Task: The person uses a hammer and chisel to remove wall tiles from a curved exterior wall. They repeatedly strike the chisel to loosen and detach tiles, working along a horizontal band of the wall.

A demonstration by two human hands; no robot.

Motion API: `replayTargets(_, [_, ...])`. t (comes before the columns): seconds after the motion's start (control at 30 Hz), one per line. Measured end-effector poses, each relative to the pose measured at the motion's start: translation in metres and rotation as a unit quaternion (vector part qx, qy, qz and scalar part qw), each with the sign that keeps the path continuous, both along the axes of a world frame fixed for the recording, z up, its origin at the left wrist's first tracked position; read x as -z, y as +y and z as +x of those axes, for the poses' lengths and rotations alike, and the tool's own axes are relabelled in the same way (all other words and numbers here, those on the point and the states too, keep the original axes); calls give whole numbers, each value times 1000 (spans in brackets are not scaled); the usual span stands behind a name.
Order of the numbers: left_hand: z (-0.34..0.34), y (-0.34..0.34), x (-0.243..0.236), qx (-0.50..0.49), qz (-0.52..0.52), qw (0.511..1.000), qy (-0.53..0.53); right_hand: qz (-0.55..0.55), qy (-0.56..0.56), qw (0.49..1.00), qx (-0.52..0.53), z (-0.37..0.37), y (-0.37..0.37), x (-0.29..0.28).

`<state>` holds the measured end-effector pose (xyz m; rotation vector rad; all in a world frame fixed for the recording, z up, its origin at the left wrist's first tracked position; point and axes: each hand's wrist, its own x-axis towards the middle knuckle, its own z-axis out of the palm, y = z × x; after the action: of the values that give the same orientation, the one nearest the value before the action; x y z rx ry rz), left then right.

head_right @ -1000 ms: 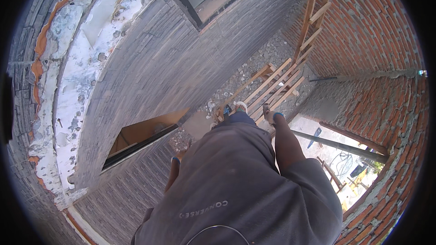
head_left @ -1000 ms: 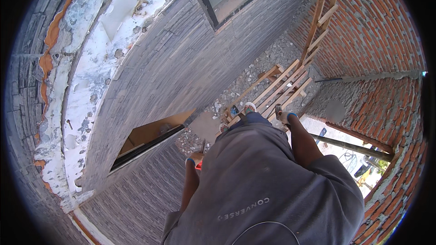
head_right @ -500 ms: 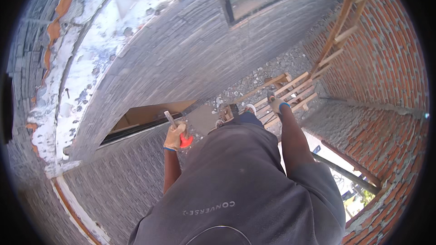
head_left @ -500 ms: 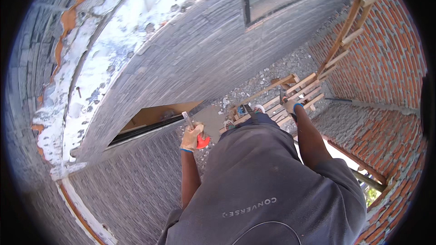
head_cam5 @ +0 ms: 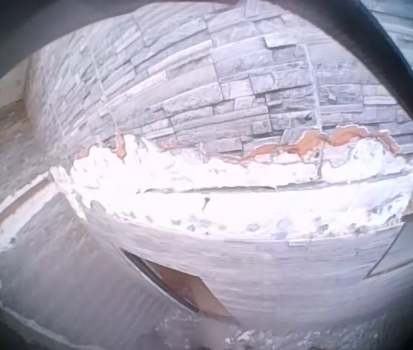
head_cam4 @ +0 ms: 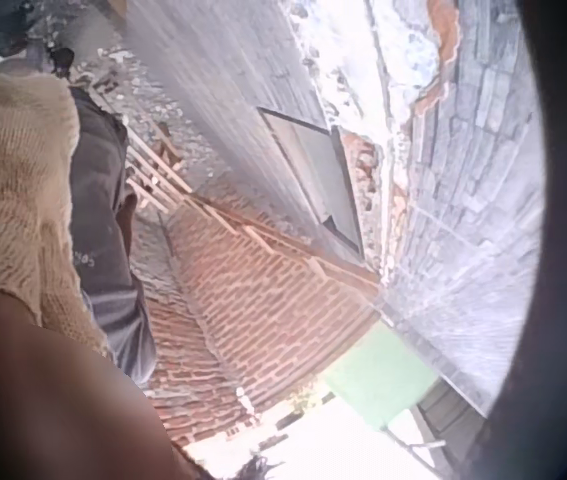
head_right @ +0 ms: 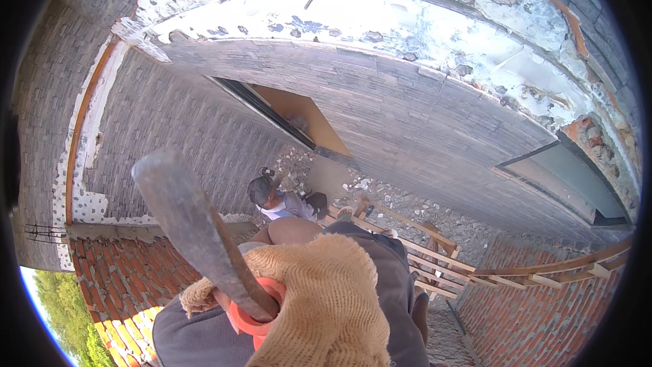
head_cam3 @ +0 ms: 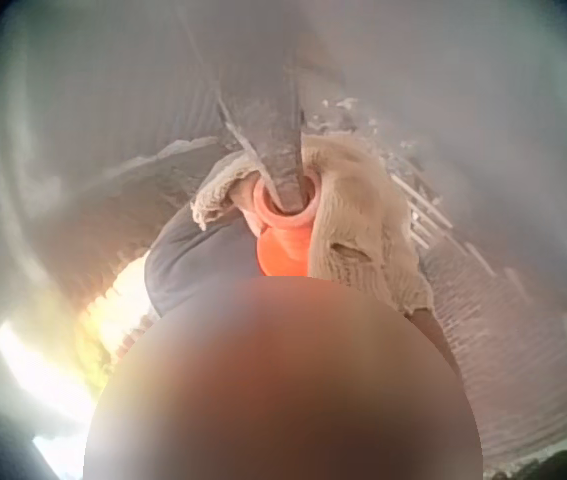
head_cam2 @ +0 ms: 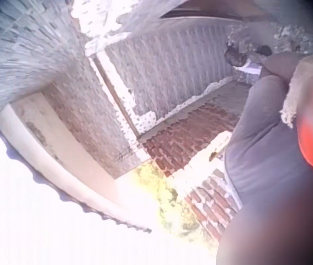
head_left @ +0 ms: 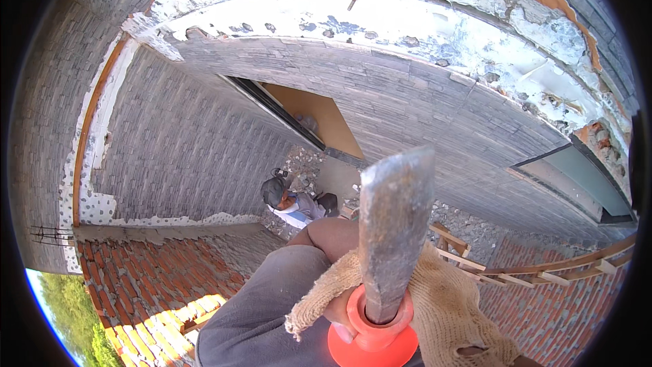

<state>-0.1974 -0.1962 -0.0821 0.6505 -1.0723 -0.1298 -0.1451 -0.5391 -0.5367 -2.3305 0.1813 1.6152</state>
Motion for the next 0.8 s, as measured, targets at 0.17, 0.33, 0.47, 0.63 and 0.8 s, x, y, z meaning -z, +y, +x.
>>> replayTargets(0.17, [1, -18, 5, 9, -16, 999, -30, 37, -2, 997, 64, 4, 5, -4])
replayTargets(0.33, [-7, -18, 13, 1, -39, 999, -36, 68, 4, 989, 132, 3, -4, 0])
replayTargets(0.47, [-12, -24, 15, 3, -39, 999, -24, 93, 28, 977, 189, -1, -17, 5])
replayTargets(0.63, [7, -23, 3, -22, 127, 991, -45, 22, -1, 1000, 20, -4, -15, 1])
replayTargets(0.8, [44, 1, 17, 0, 136, 988, 74, -22, -13, 986, -163, -2, 11, -14])
